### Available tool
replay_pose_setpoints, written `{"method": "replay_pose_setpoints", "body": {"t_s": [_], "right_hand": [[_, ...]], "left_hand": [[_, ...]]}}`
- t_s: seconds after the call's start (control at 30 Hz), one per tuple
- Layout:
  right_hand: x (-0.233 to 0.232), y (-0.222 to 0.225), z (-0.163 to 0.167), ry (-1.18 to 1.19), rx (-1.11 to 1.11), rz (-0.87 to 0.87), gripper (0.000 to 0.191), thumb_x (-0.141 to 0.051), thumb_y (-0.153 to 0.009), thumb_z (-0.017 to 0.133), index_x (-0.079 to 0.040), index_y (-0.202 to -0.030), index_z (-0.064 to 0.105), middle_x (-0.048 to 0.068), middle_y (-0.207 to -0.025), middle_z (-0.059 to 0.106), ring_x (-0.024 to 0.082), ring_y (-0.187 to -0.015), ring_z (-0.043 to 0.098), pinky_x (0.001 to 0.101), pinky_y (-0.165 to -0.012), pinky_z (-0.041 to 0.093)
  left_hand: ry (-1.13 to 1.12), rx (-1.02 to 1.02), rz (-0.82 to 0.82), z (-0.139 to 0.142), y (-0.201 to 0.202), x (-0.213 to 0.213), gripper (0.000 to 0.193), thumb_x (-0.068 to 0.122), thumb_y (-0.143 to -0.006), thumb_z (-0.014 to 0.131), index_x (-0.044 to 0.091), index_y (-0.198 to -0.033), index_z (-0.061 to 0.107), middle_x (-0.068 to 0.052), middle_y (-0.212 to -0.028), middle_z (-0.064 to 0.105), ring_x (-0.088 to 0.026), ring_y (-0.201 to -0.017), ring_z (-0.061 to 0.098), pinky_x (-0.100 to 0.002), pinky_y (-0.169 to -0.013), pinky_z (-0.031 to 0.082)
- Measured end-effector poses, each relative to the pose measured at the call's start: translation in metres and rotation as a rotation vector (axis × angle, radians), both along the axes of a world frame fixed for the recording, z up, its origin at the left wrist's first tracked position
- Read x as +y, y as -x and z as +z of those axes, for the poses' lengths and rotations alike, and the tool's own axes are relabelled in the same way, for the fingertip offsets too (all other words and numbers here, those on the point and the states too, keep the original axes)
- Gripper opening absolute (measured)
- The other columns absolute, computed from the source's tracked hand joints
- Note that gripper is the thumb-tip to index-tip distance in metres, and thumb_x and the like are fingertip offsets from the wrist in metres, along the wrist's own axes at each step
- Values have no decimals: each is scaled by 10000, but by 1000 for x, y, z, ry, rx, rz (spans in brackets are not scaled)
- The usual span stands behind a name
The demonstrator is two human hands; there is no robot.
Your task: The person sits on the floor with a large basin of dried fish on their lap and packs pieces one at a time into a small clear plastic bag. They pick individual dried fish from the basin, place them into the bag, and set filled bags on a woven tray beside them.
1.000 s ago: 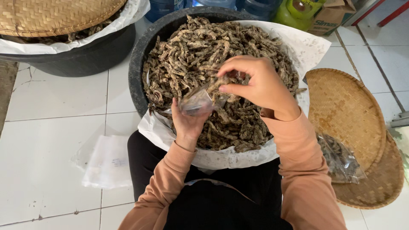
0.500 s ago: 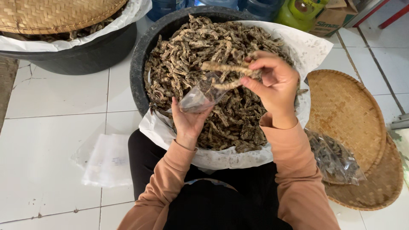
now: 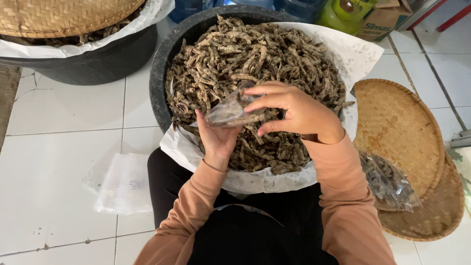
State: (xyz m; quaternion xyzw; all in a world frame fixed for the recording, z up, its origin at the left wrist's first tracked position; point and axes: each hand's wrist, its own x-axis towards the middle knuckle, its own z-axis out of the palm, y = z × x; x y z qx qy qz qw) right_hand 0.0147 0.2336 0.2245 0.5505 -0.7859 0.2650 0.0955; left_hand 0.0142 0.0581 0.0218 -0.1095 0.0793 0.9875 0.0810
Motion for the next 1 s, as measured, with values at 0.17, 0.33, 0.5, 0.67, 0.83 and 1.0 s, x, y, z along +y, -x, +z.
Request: {"method": "replay_pose_setpoints", "body": {"t_s": [0.17, 0.33, 0.5, 0.67, 0.83, 1.0], "right_hand": [[21, 3, -37, 145, -339, -380, 333, -287, -928, 775, -103, -1202, 727, 113, -1351, 689, 236, -1171, 701, 379, -1013, 598], [-6, 3, -143, -572, -30, -538, 1088, -482, -530, 969, -111, -1451, 523, 298, -1388, 490, 464, -1244, 527, 554, -996, 490], [-29, -11, -216, -570, 408, -653, 476, -158, -850, 741, -171, -1298, 580, 195, -1302, 576, 406, -1172, 593, 431, -802, 566], [-11, -8, -218, -627, 245, -697, 440, -97, -843, 697, -132, -1275, 616, 129, -1260, 607, 314, -984, 643, 375, -696, 595], [4, -7, -190, -285, 7, -656, 431, -72, -736, 770, -118, -1162, 724, 75, -1063, 688, 231, -847, 676, 317, -659, 592], [54, 7, -97, 307, -498, -695, 327, -9, -869, 782, -52, -1190, 739, 60, -999, 714, 84, -665, 624, 190, -520, 509]], "left_hand": [[-74, -87, 79, -8, 7, -22, 843, 683, -957, 396, 37, -1499, 424, -242, -1542, 432, -413, -1446, 396, -572, -1208, 325], [-141, 59, 99, -14, 9, -33, 860, 672, -974, 450, 9, -1519, 412, -236, -1555, 416, -399, -1447, 388, -564, -1210, 341], [-164, 46, 81, -17, 9, -35, 848, 662, -956, 491, 28, -1514, 418, -203, -1551, 436, -376, -1418, 426, -545, -1195, 352], [-176, 39, 89, -19, 6, -38, 854, 639, -933, 519, 10, -1502, 415, -214, -1545, 437, -388, -1407, 441, -570, -1192, 352], [-190, -22, 66, -21, 6, -37, 868, 658, -965, 495, 5, -1527, 391, -221, -1559, 415, -387, -1419, 413, -554, -1202, 338], [-122, -40, 73, -21, 6, -30, 853, 649, -951, 469, 17, -1518, 393, -234, -1552, 423, -391, -1418, 431, -568, -1201, 343]]}}
